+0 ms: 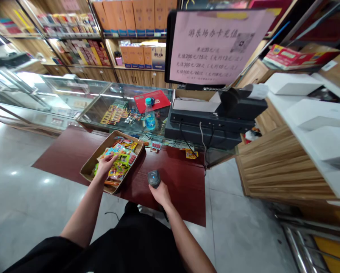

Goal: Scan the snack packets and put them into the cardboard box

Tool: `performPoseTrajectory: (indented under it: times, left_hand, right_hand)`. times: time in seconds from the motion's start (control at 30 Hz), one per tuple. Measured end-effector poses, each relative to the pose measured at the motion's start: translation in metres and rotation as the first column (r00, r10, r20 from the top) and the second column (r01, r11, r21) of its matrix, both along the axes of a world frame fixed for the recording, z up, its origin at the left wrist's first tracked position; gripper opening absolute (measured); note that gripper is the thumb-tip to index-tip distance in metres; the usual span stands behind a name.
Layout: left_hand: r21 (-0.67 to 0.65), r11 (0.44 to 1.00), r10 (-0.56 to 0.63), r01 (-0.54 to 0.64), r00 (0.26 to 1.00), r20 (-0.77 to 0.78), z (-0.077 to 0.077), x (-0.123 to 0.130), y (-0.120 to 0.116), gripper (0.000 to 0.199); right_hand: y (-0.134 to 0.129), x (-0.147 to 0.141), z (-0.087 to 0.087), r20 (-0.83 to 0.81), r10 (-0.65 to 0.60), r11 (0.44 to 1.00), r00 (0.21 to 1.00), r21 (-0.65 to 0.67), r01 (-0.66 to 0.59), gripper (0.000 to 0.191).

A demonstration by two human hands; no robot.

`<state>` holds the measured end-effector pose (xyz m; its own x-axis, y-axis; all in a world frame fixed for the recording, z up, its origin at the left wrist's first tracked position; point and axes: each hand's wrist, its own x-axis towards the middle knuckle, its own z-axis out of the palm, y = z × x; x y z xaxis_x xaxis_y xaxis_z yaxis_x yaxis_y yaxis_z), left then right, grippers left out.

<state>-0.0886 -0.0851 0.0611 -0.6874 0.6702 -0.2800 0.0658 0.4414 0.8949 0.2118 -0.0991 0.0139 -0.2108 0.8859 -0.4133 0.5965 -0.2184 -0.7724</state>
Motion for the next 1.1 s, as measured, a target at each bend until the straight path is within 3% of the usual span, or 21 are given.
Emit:
performPoseTrajectory:
  times: [0.07,0.13,0.2,0.3,0.37,0.43,0.57,0.63,0.73,0.83,0.97,1.1]
  left_hand:
    - [-0.042,0.998,0.041,-0.057,0.951,-0.307,0.005,-0.014,-0.003,0.049]
    - [-0.028,0.998,0.027,-0.049,0.853,-0.522,0.006,-0.01,0.003,0.044]
    - [-0.002,0.999,-0.036,0.044,0.801,-0.597,0.003,0.011,0.02,0.038]
    - [-0.015,0.953,-0.259,0.302,0.789,-0.557,-0.011,0.072,0.057,0.029]
    - [-0.036,0.861,-0.457,0.507,0.74,-0.493,-0.026,0.122,0.083,0.027]
    - [-0.072,0.737,-0.628,0.672,0.642,-0.44,-0.043,0.174,0.106,0.025]
    - [-0.224,0.433,-0.839,0.873,0.3,-0.453,-0.072,0.265,0.149,0.032]
    - [-0.314,0.346,-0.858,0.884,0.163,-0.487,-0.083,0.301,0.169,0.043]
    - [-0.466,0.32,-0.864,0.825,0.052,-0.5,-0.097,0.338,0.194,0.047]
    - [-0.549,0.318,-0.87,0.773,0.009,-0.492,-0.107,0.354,0.209,0.036]
    - [-0.56,0.331,-0.853,0.76,-0.013,-0.522,-0.111,0.35,0.207,0.028]
    - [-0.566,0.362,-0.851,0.741,0.014,-0.526,-0.106,0.329,0.183,0.023]
  right_hand:
    - [0.003,-0.002,0.004,-0.011,-0.001,1.0,1.0,0.001,0.001,0.026]
    - [0.006,0.002,0.006,-0.017,-0.019,1.0,1.0,-0.002,0.019,0.026]
    - [0.007,0.011,0.006,-0.015,-0.052,0.999,0.999,-0.009,0.052,0.027]
    - [0.009,0.03,0.005,0.001,-0.12,0.992,0.993,-0.026,0.12,0.027]
    - [0.009,0.047,0.004,0.017,-0.172,0.984,0.985,-0.039,0.173,0.028]
    - [0.008,0.064,0.003,0.036,-0.229,0.972,0.973,-0.051,0.23,0.029]
    - [0.003,0.099,-0.001,0.086,-0.349,0.932,0.933,-0.074,0.355,0.031]
    - [-0.001,0.114,-0.004,0.109,-0.402,0.908,0.909,-0.081,0.412,0.031]
    - [-0.009,0.131,-0.006,0.126,-0.463,0.876,0.877,-0.083,0.475,0.03]
    - [-0.017,0.142,-0.007,0.129,-0.499,0.856,0.857,-0.078,0.511,0.029]
    - [-0.027,0.149,-0.007,0.14,-0.511,0.848,0.848,-0.079,0.524,0.03]
    - [-0.031,0.143,-0.007,0.145,-0.484,0.863,0.863,-0.088,0.498,0.032]
